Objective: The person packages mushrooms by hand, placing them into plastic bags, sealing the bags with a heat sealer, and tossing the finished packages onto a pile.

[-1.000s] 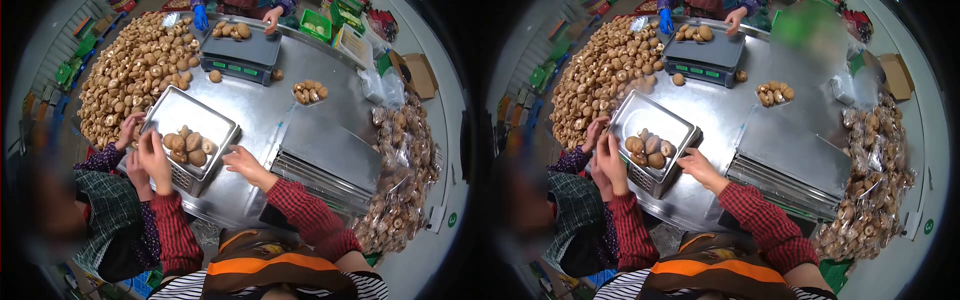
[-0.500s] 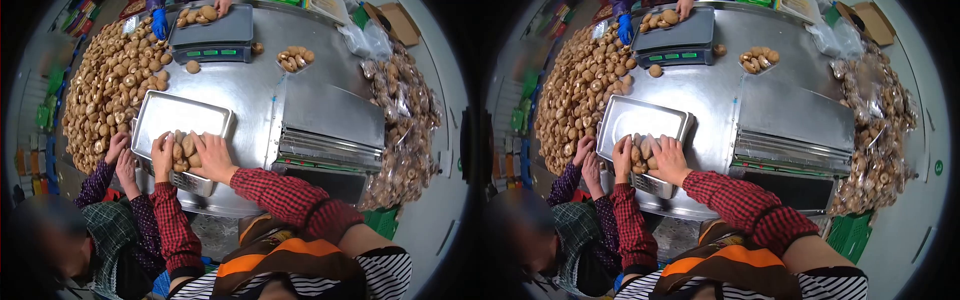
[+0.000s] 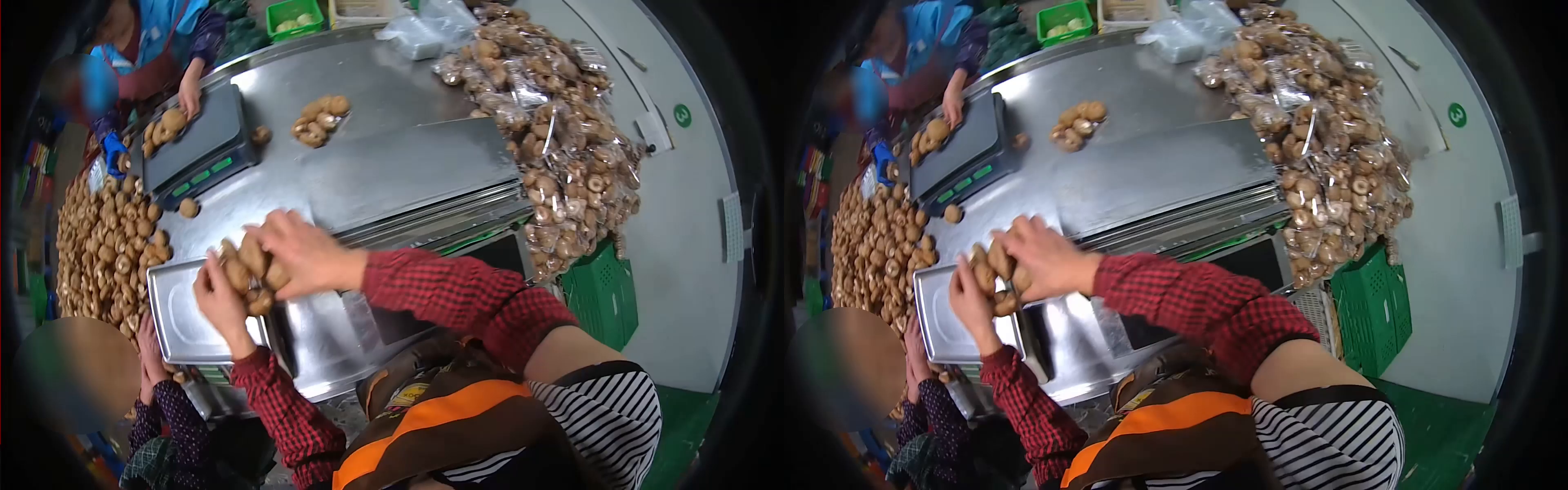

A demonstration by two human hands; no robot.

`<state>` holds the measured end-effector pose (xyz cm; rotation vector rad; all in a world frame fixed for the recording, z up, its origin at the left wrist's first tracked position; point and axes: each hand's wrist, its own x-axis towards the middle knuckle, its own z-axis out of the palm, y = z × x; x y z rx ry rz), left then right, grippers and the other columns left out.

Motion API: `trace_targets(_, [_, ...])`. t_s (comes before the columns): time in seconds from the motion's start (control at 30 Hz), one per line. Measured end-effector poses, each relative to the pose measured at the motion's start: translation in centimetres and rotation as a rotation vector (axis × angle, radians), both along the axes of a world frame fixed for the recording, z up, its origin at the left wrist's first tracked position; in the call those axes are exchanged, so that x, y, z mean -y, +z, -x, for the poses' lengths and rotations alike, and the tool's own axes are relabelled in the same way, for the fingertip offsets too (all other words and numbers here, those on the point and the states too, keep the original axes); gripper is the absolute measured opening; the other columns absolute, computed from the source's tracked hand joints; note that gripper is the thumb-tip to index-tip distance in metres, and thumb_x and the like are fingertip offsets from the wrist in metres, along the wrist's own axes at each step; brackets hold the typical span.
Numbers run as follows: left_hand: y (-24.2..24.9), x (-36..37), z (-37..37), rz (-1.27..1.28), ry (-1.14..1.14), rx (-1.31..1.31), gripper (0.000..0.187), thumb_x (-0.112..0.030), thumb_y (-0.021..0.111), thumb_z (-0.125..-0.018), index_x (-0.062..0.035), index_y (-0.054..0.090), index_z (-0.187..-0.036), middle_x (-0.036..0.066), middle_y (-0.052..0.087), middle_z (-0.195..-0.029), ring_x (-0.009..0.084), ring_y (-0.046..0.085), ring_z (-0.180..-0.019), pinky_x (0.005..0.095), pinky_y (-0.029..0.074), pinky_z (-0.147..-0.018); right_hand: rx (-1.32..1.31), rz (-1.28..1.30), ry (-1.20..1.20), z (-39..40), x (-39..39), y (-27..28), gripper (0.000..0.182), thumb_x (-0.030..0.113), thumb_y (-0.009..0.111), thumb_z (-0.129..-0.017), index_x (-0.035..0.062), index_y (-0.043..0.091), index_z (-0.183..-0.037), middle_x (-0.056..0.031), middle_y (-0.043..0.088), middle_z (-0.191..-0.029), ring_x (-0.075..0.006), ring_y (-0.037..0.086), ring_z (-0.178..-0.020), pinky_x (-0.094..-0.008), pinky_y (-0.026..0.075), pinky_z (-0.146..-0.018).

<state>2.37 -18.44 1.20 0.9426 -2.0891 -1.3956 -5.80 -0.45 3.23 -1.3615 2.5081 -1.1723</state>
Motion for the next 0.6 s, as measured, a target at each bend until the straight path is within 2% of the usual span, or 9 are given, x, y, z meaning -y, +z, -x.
trace_targets(0.1, [-0.2, -7.3, 7.4, 0.059, -0.097, 0.014, 0.057, -0.051, 0.061, -0.092, 0.0049, 0.069, -0.101, 0.024, 0.064, -0.106, 0.0301, 0.061, -0.095, 0.0391, 0.047, -0.086, -0.044, -0.060, -0.076, 5.7, -8.0, 1.1, 0.098, 0.031, 0.087, -0.054, 0.0062, 0.042, -0.139, -0.0196, 0.047, -0.120, -0.0394, 0.048, -0.108, -0.0459, 0.045, -0.094])
trace_targets(0.17, [-0.8, -12.1, 11.7, 0.029, -0.238, 0.076, 0.061, -0.057, 0.058, -0.090, 0.0018, 0.070, -0.104, 0.027, 0.060, -0.106, 0.0371, 0.059, -0.101, 0.0419, 0.044, -0.093, -0.121, -0.123, -0.100, 9.4, -13.5, 1.4, 0.101, 0.031, 0.088, -0.053, 0.0059, 0.041, -0.140, -0.0199, 0.047, -0.121, -0.0393, 0.047, -0.109, -0.0459, 0.042, -0.097])
trace_targets(0.23, [-0.5, -17.5, 14.0, 0.066, -0.261, 0.128, 0.063, -0.059, 0.055, -0.090, 0.0005, 0.069, -0.106, 0.027, 0.058, -0.104, 0.0399, 0.057, -0.103, 0.0433, 0.043, -0.095, -0.141, -0.217, -0.075, 12.4, -18.4, 1.4, 0.103, 0.032, 0.088, -0.053, 0.0067, 0.041, -0.141, -0.0186, 0.047, -0.120, -0.0393, 0.046, -0.111, -0.0440, 0.040, -0.099])
trace_targets(0.37, [-0.6, -24.5, 14.5, 0.085, -0.297, 0.230, 0.063, -0.059, 0.052, -0.091, -0.0011, 0.067, -0.112, 0.028, 0.056, -0.110, 0.0414, 0.056, -0.105, 0.0454, 0.043, -0.094, -0.003, -0.323, 0.014, 15.8, -24.7, -0.7, 0.109, 0.034, 0.089, -0.053, 0.0101, 0.037, -0.145, -0.0188, 0.046, -0.127, -0.0402, 0.043, -0.117, -0.0459, 0.037, -0.102])
trace_targets(0.4, [-0.2, -25.1, 14.2, 0.092, -0.307, 0.248, 0.065, -0.057, 0.051, -0.093, 0.0009, 0.062, -0.120, 0.028, 0.056, -0.110, 0.0417, 0.055, -0.107, 0.0464, 0.042, -0.095, -0.023, -0.366, 0.020, 15.7, -25.3, -1.2, 0.116, 0.038, 0.090, -0.051, 0.0127, 0.033, -0.148, -0.0199, 0.044, -0.131, -0.0405, 0.040, -0.121, -0.0494, 0.035, -0.103])
trace_targets(0.47, [-1.1, -25.2, 14.3, 0.180, -0.265, 0.240, 0.067, -0.057, 0.050, -0.093, 0.0026, 0.058, -0.124, 0.029, 0.055, -0.112, 0.0420, 0.054, -0.109, 0.0466, 0.041, -0.097, 0.020, -0.427, 0.027, 15.9, -26.3, -2.3, 0.128, 0.044, 0.091, -0.049, 0.0178, 0.023, -0.154, -0.0228, 0.034, -0.145, -0.0433, 0.031, -0.133, -0.0582, 0.028, -0.107])
trace_targets(0.53, [-1.3, -24.5, 13.5, 0.251, -0.251, 0.203, 0.073, -0.055, 0.050, -0.095, 0.0078, 0.047, -0.132, 0.029, 0.053, -0.119, 0.0424, 0.051, -0.113, 0.0462, 0.038, -0.100, 0.031, -0.389, 0.007, 15.6, -27.2, -2.3, 0.127, 0.045, 0.091, -0.050, 0.0177, 0.023, -0.154, -0.0234, 0.032, -0.148, -0.0444, 0.029, -0.134, -0.0584, 0.028, -0.108])
trace_targets(0.57, [-1.2, -23.7, 12.9, 0.173, -0.269, 0.180, 0.067, -0.049, 0.052, -0.096, 0.0061, 0.047, -0.134, 0.029, 0.051, -0.123, 0.0404, 0.053, -0.110, 0.0451, 0.041, -0.098, 0.024, -0.357, -0.021, 15.5, -27.7, -2.1, 0.127, 0.046, 0.091, -0.050, 0.0177, 0.022, -0.154, -0.0239, 0.029, -0.150, -0.0456, 0.027, -0.136, -0.0587, 0.027, -0.109])
trace_targets(0.6, [-1.5, -22.8, 11.9, 0.085, -0.236, 0.069, 0.061, -0.044, 0.055, -0.096, 0.0062, 0.050, -0.131, 0.028, 0.054, -0.119, 0.0362, 0.055, -0.105, 0.0412, 0.043, -0.094, 0.035, -0.342, -0.059, 14.7, -28.8, -0.9, 0.126, 0.046, 0.090, -0.051, 0.0154, 0.023, -0.153, -0.0247, 0.026, -0.151, -0.0460, 0.025, -0.138, -0.0571, 0.027, -0.110])
